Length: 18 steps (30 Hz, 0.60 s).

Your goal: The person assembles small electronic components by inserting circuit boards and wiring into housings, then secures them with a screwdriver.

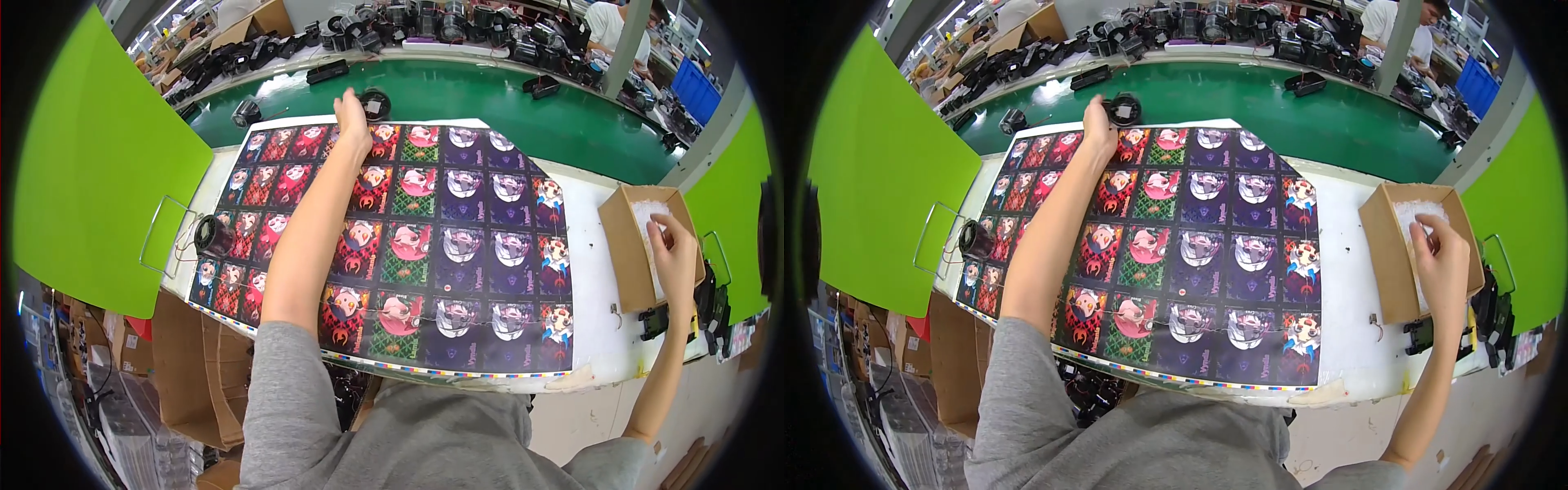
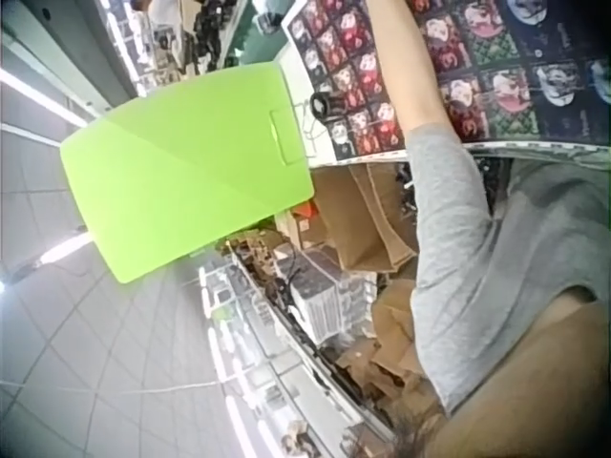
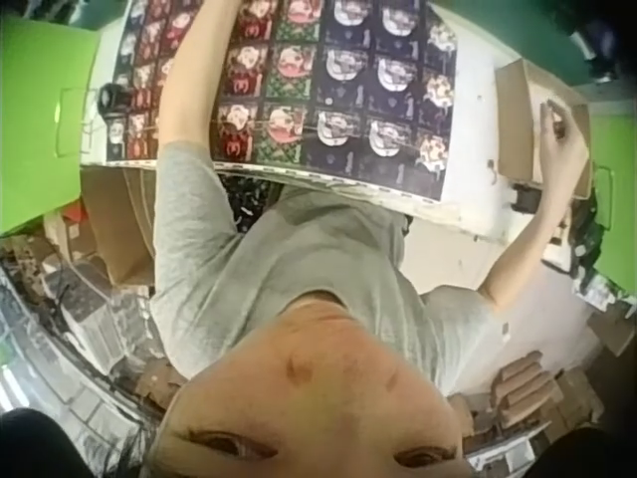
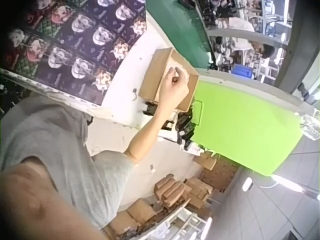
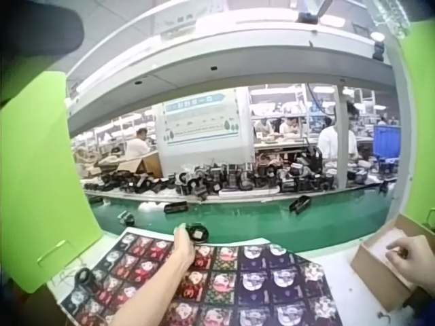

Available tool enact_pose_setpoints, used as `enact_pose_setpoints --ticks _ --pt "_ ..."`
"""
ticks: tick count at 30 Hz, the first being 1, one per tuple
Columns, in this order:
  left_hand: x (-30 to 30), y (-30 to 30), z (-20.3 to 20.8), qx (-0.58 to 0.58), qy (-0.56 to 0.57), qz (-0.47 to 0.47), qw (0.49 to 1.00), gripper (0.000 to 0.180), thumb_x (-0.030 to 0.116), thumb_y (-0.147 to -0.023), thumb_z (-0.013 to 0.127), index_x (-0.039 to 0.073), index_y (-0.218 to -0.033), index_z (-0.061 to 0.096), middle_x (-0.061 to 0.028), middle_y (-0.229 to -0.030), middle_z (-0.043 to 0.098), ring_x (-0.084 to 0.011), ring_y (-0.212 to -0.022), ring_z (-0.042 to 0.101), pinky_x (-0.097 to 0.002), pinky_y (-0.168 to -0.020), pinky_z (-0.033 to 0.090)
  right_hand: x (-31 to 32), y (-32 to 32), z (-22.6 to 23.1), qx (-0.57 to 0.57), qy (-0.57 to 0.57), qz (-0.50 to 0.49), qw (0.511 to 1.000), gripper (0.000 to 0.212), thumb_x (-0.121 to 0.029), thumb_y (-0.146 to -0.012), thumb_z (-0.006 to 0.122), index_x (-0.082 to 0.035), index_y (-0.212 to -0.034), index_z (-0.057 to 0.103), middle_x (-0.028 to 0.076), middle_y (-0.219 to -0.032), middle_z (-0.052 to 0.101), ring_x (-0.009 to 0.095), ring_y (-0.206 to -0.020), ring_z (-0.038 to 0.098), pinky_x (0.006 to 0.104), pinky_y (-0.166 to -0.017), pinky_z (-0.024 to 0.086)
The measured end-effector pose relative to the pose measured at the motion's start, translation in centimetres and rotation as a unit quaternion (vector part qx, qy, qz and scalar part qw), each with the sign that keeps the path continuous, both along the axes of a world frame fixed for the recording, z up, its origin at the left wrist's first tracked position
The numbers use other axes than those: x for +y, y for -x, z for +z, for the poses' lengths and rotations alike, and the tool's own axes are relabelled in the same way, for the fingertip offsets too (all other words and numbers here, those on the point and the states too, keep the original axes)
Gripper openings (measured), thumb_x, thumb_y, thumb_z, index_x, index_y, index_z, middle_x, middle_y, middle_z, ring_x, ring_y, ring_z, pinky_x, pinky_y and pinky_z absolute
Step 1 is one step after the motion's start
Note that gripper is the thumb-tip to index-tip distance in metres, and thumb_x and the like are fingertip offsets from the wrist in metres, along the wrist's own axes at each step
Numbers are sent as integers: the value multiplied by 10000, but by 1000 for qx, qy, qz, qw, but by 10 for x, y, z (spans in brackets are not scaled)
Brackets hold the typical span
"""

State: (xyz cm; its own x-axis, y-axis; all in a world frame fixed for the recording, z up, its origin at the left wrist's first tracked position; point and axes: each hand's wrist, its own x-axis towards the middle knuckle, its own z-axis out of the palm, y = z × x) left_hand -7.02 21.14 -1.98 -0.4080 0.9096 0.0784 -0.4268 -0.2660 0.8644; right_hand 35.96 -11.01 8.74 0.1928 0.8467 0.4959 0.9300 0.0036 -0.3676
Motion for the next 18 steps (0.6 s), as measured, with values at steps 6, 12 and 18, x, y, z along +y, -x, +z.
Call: enact_pose_setpoints --ticks 6,12,18 --pt "-135 -19 28 151 75 -201 965 567 178 -852 495 11 -1355 293 -162 -1184 505 -250 -1119 489 -358 -963 394 -11 -37 -20 -30 67 -39 997 190 -141 -799 620 20 -901 633 132 -556 527 203 -488 466 340 -499 384" --pt "-308 32 61 368 -42 -704 605 228 160 -866 558 41 -1047 628 -70 -928 656 -145 -759 618 -294 -701 494 -12 -63 -35 23 224 -6 974 221 -131 -752 640 84 -774 590 190 -631 569 194 -565 539 318 -563 427" --pt "-428 49 -77 570 269 -644 433 383 260 -840 527 34 -1148 535 -179 -999 621 -294 -910 609 -364 -800 481 7 -75 -31 -11 260 55 964 234 -131 -741 635 82 -709 545 181 -592 546 206 -529 512 320 -526 410"
